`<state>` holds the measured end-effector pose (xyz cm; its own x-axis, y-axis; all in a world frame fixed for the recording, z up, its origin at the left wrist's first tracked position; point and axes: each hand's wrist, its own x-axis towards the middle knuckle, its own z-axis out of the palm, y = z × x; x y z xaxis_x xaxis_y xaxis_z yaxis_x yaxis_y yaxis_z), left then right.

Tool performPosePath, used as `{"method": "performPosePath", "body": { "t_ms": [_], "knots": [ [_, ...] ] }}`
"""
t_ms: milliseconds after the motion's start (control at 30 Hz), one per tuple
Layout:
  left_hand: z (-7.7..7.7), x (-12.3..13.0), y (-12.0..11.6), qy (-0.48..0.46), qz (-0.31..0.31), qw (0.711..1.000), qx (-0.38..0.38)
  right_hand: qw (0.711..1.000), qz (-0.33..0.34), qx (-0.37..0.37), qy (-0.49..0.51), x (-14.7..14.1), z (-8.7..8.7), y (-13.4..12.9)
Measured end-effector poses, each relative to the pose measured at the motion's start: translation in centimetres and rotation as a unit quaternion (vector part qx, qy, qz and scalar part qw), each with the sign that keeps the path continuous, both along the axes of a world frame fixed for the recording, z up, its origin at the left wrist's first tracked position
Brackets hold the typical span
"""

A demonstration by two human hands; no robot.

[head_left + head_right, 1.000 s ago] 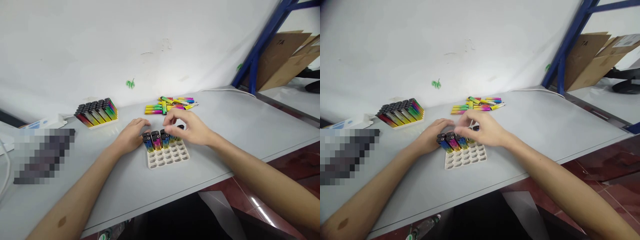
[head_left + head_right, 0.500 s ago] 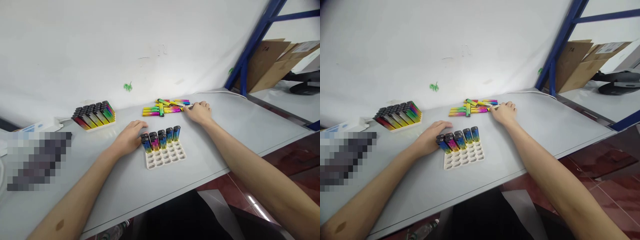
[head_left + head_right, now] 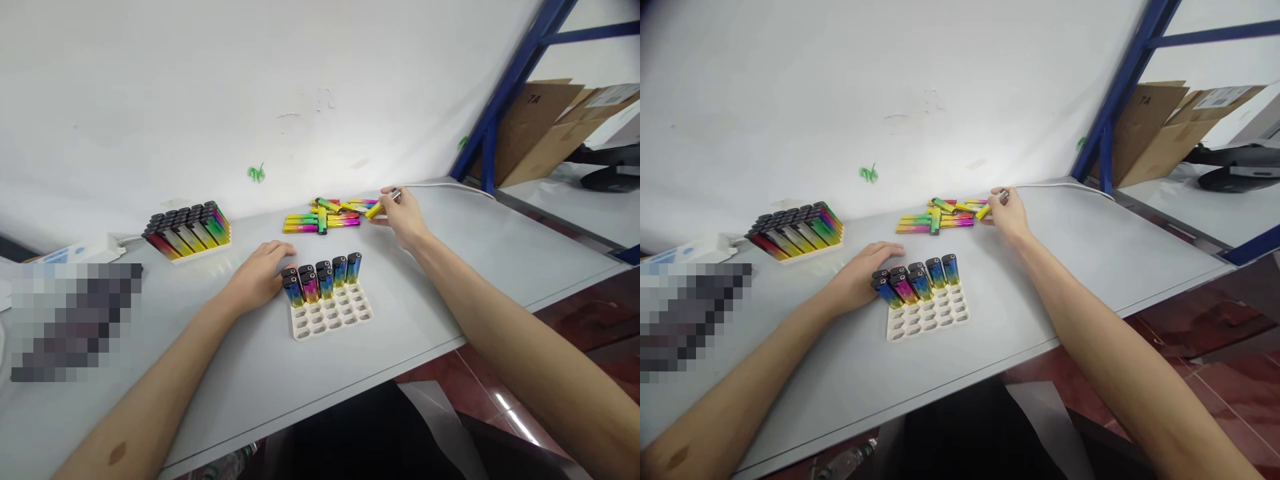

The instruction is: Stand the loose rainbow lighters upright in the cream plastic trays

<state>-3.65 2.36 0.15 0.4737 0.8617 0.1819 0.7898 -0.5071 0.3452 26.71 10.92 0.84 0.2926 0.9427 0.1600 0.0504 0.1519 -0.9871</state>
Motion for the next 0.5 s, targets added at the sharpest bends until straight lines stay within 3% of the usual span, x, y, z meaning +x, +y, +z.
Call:
{"method": "performPosePath", "body": {
  "t_ms": [300, 500],
  "knots": [
    [-0.1, 0.0, 0.0, 0.004, 0.000, 1.000, -0.002, 0.996, 0.049, -0.048, 0.063, -1.7, 1.1, -1.7],
    [0.3, 0.1, -0.1, 0.009, 0.000, 1.000, -0.009, 0.984, 0.117, -0.096, 0.098, -1.8, 1.4, -2.3]
  ]
}}
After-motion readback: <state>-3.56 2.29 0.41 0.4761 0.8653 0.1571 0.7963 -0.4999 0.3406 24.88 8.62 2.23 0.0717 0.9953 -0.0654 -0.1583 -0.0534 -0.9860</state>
